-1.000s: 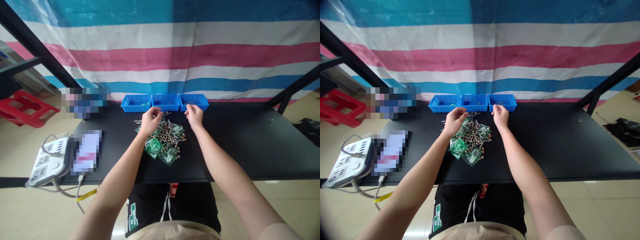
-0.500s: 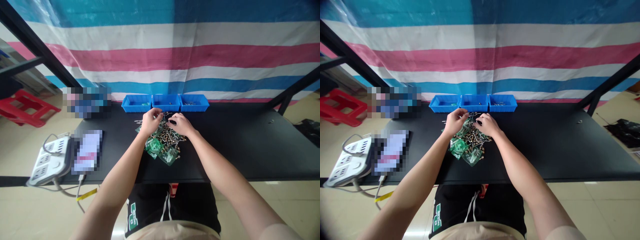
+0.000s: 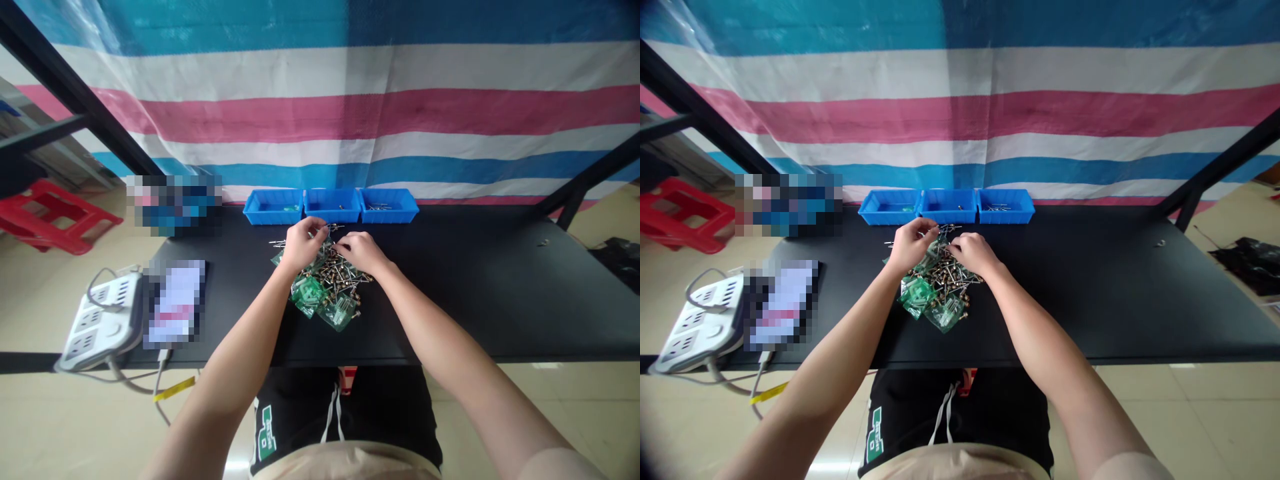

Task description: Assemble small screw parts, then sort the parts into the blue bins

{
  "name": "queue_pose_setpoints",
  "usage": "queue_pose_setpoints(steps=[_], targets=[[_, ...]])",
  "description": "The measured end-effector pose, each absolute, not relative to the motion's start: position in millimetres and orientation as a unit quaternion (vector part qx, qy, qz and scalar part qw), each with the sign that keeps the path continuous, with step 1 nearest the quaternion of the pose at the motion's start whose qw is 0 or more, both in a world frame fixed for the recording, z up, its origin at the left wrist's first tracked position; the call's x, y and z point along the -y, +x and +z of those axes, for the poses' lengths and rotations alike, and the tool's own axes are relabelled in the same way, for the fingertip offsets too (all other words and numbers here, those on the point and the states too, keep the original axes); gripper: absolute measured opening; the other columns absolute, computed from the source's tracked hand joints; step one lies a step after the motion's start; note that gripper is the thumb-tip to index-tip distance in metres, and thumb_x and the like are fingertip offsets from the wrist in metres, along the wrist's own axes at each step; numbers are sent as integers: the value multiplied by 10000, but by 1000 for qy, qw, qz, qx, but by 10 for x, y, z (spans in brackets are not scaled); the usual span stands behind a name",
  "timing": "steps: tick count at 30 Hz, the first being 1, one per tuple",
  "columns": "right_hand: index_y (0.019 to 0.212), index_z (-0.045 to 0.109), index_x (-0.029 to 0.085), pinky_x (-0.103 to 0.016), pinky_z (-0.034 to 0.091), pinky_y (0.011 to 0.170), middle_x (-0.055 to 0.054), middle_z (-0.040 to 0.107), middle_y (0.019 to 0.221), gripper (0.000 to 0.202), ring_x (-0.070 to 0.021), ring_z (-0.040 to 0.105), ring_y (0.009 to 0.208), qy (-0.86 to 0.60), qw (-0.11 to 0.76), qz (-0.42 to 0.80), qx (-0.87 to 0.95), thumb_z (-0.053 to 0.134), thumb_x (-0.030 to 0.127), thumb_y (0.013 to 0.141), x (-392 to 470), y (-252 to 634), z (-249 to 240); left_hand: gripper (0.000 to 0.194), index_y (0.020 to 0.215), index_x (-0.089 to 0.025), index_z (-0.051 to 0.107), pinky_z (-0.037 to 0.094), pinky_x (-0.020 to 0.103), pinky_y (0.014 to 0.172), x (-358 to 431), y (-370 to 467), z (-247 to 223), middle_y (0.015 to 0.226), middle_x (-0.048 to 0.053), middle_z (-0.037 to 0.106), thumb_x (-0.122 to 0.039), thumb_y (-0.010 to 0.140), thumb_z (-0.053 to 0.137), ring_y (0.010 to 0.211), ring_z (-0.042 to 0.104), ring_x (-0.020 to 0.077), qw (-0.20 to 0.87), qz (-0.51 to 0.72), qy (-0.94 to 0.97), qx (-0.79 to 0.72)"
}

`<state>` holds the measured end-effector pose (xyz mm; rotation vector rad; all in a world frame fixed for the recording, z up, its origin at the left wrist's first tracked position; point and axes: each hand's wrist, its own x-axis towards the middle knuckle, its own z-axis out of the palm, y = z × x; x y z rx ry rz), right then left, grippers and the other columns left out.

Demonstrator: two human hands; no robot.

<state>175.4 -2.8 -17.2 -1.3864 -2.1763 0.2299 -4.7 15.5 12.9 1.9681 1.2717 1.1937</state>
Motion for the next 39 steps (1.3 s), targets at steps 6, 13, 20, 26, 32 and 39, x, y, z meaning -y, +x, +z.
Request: queue_pose_setpoints(steps=[6, 13, 20, 26, 32, 39], targets=[[755, 745, 208, -269, 401, 666, -48, 687, 715, 297, -162, 603, 663, -501, 287, 84, 812, 582, 397, 917, 22, 1756, -170, 151, 862, -177, 672, 462, 270, 646, -155, -44, 122, 795, 32, 686, -300, 814, 599, 699, 585, 148, 254, 446, 725, -459], [759, 742, 194, -255, 423, 657, -29, 674, 745, 153, -136, 585, 653, -447, 295, 135, 834, 625, 257, 835, 59, 1793, -97, 147, 854, -175, 671, 470, 273, 668, -148, -43, 140, 798, 32, 687, -295, 815, 595, 703, 589, 149, 253, 445, 725, -460], [762, 740, 190, -251, 427, 643, -17, 672, 749, 95, -120, 557, 623, -457, 306, 173, 817, 647, 174, 776, 24, 1823, -128, 149, 840, -174, 667, 464, 272, 660, -141, -39, 149, 796, 31, 688, -299, 811, 590, 707, 590, 152, 254, 443, 724, -464], [795, 715, 176, -254, 428, 623, -24, 667, 758, 90, -126, 566, 624, -456, 336, 185, 803, 639, 225, 799, 23, 1798, -147, 151, 849, -175, 672, 468, 279, 662, -142, -43, 151, 786, 33, 686, -300, 808, 598, 699, 587, 153, 257, 448, 721, -462], [878, 701, 189, -280, 486, 677, -35, 722, 789, 134, -167, 656, 701, -470, 430, 216, 739, 599, 265, 834, 30, 1761, -157, 174, 892, -174, 683, 478, 284, 682, -166, -54, 122, 808, 36, 696, -304, 809, 602, 722, 599, 157, 253, 445, 725, -462], [1004, 663, 195, -288, 518, 697, -42, 743, 833, 206, -178, 693, 735, -477, 479, 257, 691, 617, 273, 819, 36, 1707, -165, 266, 1010, -172, 693, 476, 285, 681, -142, -38, 119, 868, 58, 723, -351, 838, 596, 756, 627, 172, 281, 408, 751, -437]])
